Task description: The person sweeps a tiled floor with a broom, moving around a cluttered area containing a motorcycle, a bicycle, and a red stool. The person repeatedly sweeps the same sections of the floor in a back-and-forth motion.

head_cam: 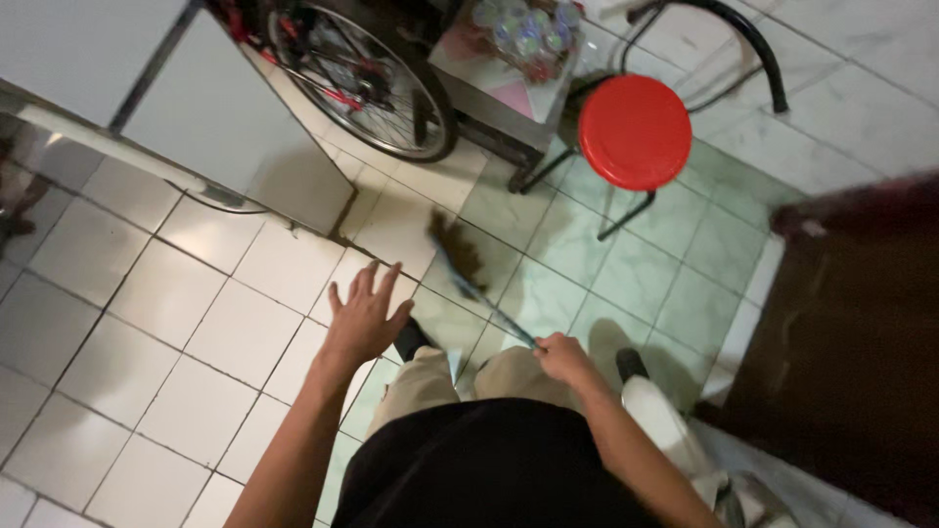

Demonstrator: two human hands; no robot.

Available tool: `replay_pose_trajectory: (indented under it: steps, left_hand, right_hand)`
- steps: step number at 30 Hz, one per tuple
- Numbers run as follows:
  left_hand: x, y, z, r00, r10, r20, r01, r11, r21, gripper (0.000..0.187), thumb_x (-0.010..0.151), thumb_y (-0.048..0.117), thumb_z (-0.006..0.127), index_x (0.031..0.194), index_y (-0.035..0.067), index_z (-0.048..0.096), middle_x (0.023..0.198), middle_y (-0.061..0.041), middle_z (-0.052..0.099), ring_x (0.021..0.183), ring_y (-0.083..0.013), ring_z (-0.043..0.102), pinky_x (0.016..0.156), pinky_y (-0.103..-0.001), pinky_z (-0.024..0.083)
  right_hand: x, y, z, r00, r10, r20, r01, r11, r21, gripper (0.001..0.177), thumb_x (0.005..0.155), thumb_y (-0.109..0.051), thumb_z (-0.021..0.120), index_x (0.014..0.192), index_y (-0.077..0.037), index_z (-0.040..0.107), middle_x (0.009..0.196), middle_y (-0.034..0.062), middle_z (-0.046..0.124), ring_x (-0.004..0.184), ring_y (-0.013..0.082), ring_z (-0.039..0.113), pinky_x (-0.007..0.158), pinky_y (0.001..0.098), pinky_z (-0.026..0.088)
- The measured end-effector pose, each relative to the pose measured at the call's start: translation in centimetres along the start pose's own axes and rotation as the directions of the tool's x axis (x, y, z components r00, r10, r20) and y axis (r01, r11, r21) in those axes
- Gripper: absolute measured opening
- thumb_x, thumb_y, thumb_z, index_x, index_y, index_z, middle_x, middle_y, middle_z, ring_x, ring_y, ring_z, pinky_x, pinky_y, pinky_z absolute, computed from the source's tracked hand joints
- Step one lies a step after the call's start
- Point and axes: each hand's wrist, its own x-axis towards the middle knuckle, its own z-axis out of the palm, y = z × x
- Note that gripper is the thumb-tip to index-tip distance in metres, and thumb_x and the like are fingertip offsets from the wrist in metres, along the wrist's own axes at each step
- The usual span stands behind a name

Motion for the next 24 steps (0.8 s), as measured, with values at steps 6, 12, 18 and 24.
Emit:
replay_pose_trajectory:
  steps: [6, 12, 18, 24]
  left_hand:
    - [1.3, 1.3, -1.9, 0.992, -0.122, -0.033, 0.12, 0.992, -0.045, 0.068, 0.098, 0.05, 0.054, 0.157, 0.024, 0.033, 0.16, -0.017, 0.033, 0.149, -0.0343, 0.031, 0.113, -0.074, 0.017]
    - [-1.8, 0.1, 0.3, 0.889, -0.447, -0.1, 0.442, 0.894, -0.066, 0.069, 0.097, 0.053, 0.053, 0.157, 0.024, 0.033, 0.162, -0.017, 0.032, 0.147, -0.0344, 0.034, 0.114, -0.074, 0.017]
    - [-4.6, 4.5, 1.8, 0.663, -0.741, -0.101, 0.715, 0.668, -0.208, 0.071, 0.096, 0.055, 0.051, 0.158, 0.025, 0.033, 0.163, -0.016, 0.031, 0.148, -0.0337, 0.033, 0.114, -0.073, 0.017]
    - [-5.7, 8.6, 3.8, 0.547, -0.832, -0.094, 0.758, 0.54, -0.366, 0.068, 0.098, 0.054, 0.049, 0.158, 0.026, 0.034, 0.164, -0.015, 0.028, 0.15, -0.0321, 0.029, 0.115, -0.073, 0.014]
  right_hand:
    - [4.1, -7.3, -8.0, 0.994, -0.026, 0.102, 0.034, 0.996, -0.082, 0.038, 0.092, -0.034, 0.067, 0.129, -0.025, 0.072, 0.11, 0.0161, 0.075, 0.1, 0.0372, 0.071, 0.086, 0.0471, 0.056]
    - [10.8, -6.0, -19.9, 0.99, -0.14, 0.026, 0.141, 0.941, -0.306, 0.032, 0.103, -0.037, 0.054, 0.116, -0.018, 0.076, 0.104, 0.0199, 0.076, 0.097, 0.0409, 0.07, 0.082, 0.0541, 0.055]
    - [24.7, -3.1, -22.5, 0.893, -0.415, 0.172, 0.429, 0.671, -0.605, 0.025, 0.093, -0.02, 0.056, 0.103, -0.006, 0.074, 0.104, 0.0199, 0.074, 0.099, 0.0439, 0.07, 0.085, 0.0541, 0.057]
    - [31.3, -7.1, -15.7, 0.957, -0.081, 0.277, 0.197, 0.885, -0.422, 0.024, 0.097, -0.015, 0.052, 0.113, -0.002, 0.064, 0.099, 0.0254, 0.072, 0.088, 0.0468, 0.073, 0.076, 0.0595, 0.054]
